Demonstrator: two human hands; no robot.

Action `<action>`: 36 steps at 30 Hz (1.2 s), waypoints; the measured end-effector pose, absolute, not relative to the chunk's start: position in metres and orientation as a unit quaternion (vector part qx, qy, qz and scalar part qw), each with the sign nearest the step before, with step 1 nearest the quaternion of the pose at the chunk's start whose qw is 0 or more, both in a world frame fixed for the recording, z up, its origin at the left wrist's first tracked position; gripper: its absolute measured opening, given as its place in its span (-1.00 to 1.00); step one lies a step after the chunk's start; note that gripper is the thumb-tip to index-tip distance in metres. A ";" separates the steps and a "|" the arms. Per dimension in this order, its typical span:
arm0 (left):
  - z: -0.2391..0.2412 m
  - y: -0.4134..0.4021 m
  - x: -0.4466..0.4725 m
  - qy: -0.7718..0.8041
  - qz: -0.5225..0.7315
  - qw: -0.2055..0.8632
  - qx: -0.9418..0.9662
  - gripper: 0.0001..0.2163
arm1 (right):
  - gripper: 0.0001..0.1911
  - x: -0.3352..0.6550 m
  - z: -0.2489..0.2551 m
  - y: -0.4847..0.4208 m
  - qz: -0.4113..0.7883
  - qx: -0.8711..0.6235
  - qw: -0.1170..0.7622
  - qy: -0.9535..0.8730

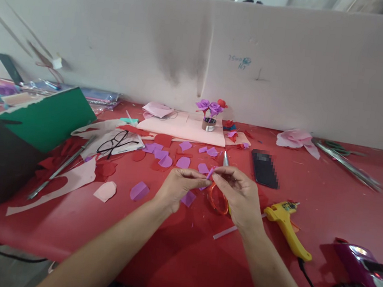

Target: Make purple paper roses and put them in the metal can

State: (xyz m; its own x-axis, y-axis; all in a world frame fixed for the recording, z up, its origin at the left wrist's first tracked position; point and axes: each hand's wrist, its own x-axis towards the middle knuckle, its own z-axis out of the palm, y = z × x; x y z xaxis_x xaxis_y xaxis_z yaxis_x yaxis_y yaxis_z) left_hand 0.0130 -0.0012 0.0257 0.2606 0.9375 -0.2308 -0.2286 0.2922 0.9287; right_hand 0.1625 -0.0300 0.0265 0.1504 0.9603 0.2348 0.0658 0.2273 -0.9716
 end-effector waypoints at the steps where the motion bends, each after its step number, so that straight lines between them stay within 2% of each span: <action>1: 0.026 -0.001 0.013 0.428 0.430 0.680 0.411 -0.87 | -0.85 0.163 0.026 -0.030 0.384 -0.488 0.580 -0.528; 20: 0.023 -0.001 0.017 0.396 0.441 0.676 0.438 -0.83 | -0.97 0.166 0.023 -0.028 0.357 -0.502 0.566 -0.548; 29: 0.014 0.002 0.017 0.377 0.442 0.704 0.409 -0.83 | -0.93 0.162 0.025 -0.028 0.373 -0.491 0.577 -0.536; 36: 0.018 0.001 0.019 0.361 0.468 0.686 0.424 -0.85 | -0.92 0.162 0.027 -0.030 0.382 -0.473 0.577 -0.546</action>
State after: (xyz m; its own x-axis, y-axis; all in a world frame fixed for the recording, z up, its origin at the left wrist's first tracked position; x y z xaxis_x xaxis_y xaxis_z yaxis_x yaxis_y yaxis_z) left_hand 0.0186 0.0006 0.0178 0.3014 0.9484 -0.0981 -0.3359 0.2019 0.9200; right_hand 0.1618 -0.0299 0.0271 0.1124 0.9567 0.2684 0.0744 0.2612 -0.9624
